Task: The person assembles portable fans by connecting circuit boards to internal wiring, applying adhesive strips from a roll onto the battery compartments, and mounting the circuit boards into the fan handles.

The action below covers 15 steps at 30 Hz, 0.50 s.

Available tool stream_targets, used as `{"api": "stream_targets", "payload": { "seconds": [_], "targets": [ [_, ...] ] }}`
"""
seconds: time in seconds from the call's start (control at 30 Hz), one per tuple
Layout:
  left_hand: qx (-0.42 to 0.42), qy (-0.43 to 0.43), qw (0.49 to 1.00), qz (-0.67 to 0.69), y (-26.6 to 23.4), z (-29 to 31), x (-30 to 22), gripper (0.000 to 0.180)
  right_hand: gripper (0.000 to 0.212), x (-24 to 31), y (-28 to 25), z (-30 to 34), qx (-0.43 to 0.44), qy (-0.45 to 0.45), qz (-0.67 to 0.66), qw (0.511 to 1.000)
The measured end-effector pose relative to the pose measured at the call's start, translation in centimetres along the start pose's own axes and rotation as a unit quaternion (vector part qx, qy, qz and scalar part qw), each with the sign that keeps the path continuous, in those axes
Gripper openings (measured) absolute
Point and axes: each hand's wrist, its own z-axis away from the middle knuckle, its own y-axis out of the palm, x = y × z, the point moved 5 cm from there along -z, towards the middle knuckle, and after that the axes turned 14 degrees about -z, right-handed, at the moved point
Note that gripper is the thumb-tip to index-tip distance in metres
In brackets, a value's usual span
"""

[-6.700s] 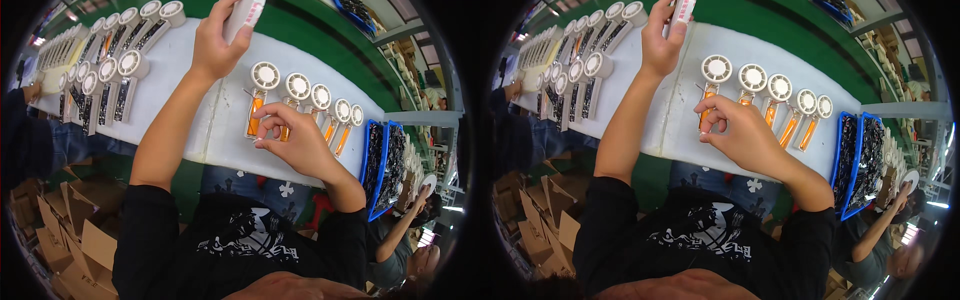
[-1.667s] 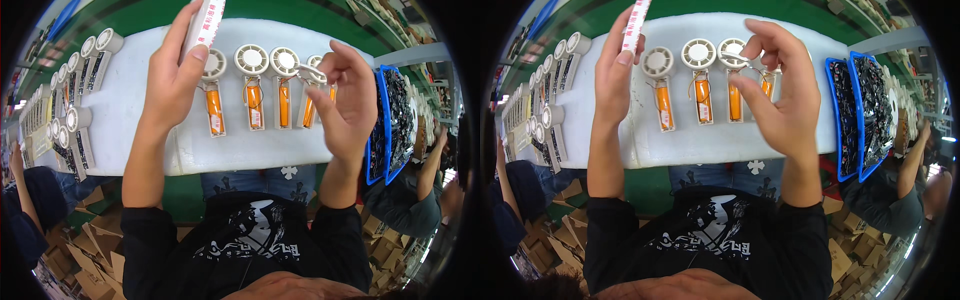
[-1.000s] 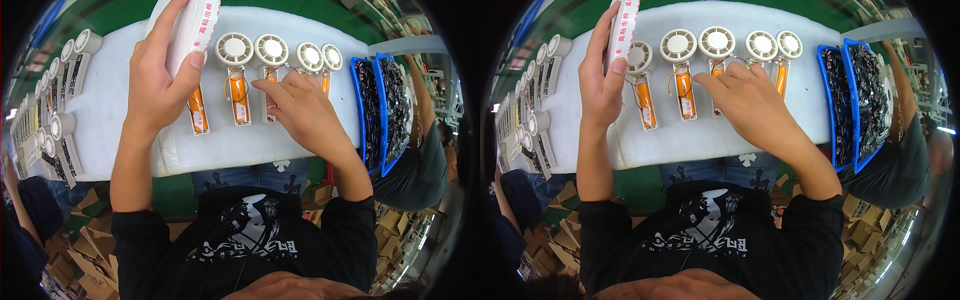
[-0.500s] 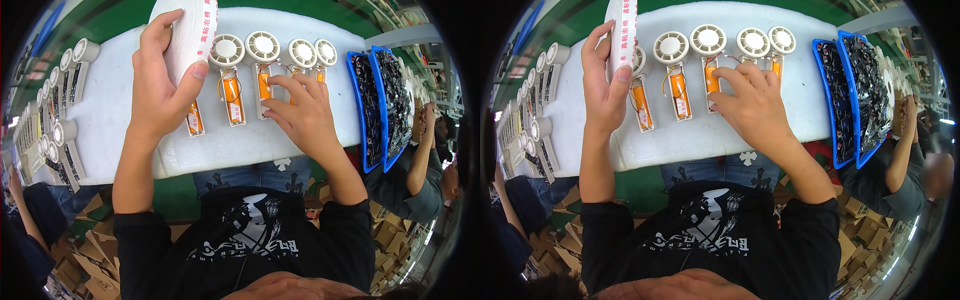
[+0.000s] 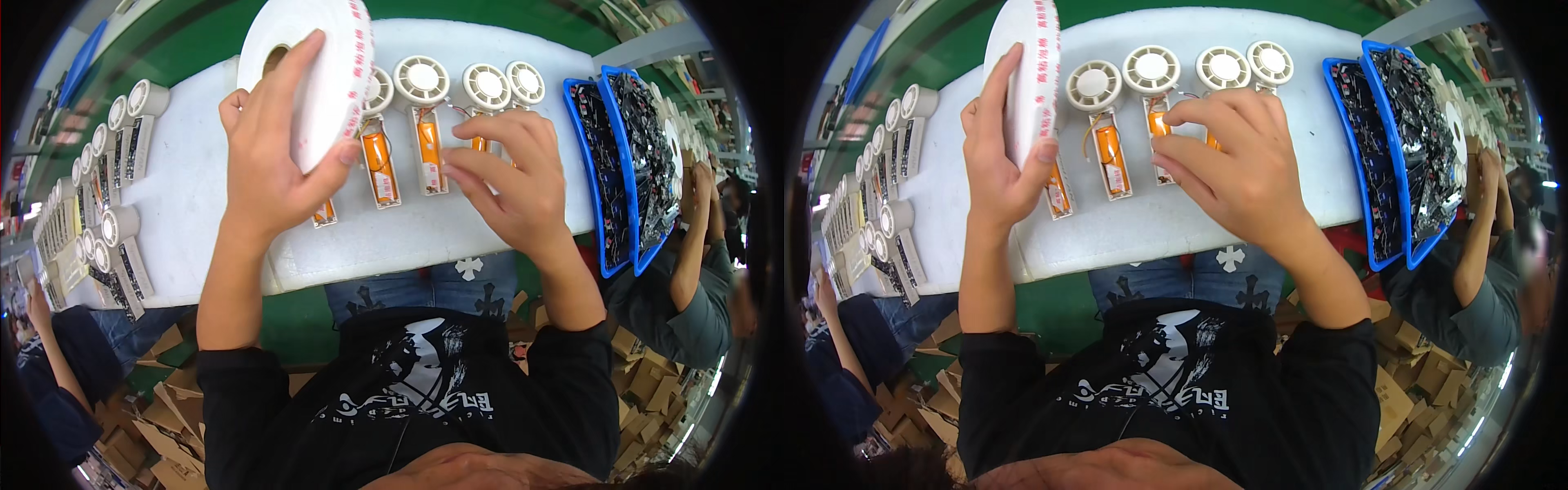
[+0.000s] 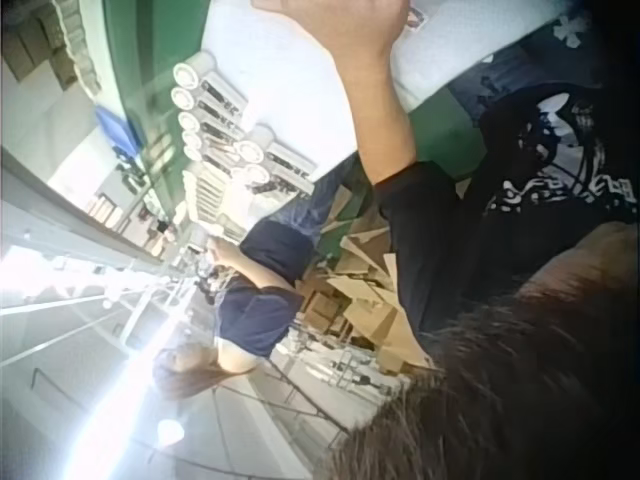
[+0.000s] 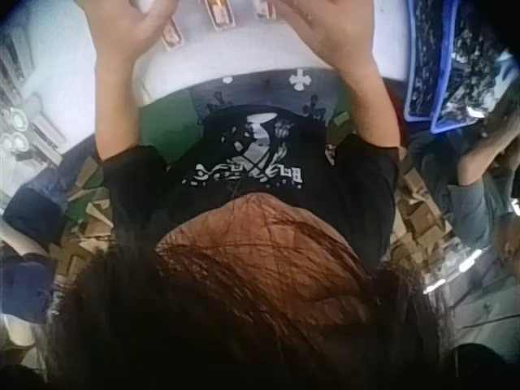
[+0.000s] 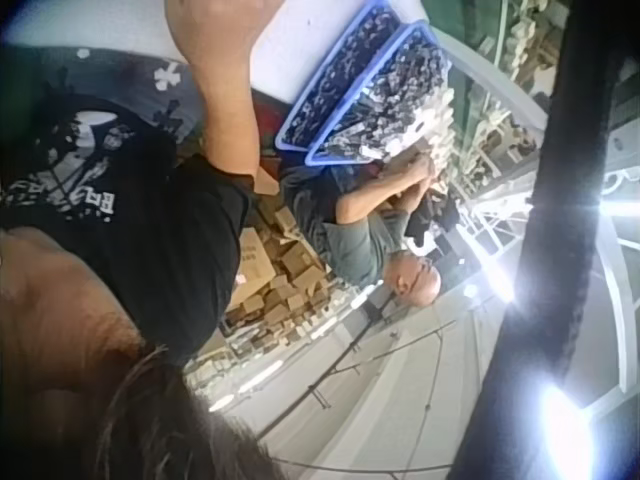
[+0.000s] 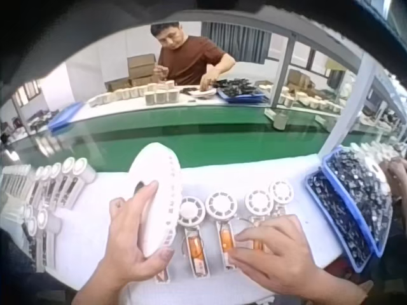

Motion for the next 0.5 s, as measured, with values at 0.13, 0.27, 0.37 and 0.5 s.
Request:
{"api": "stream_targets", "payload": {
  "seconds": [0.13,0.27,0.37,0.5],
  "targets": [
    [-0.003,0.029,1.0,-0.01,-0.1,-0.1,-0.9,0.084,0.033,2.0,0.2,-1.9,-0.143,-0.016,-0.081,0.986],
    [-0.015,0.006,1.0,-0.011,0.9,0.3,-0.7,0.088,0.044,3.6,2.7,-3.8,-0.217,-0.023,-0.109,0.97],
    [-0.008,-0.008,0.999,-0.035,0.6,0.2,-0.8,0.087,0.052,3.8,4.2,-3.5,-0.247,-0.012,-0.11,0.963],
    [-0.004,-0.017,0.998,-0.057,0.6,0.2,-0.3,0.085,0.055,4.6,4.6,-3.2,-0.239,-0.027,-0.048,0.97]
  ]
}}
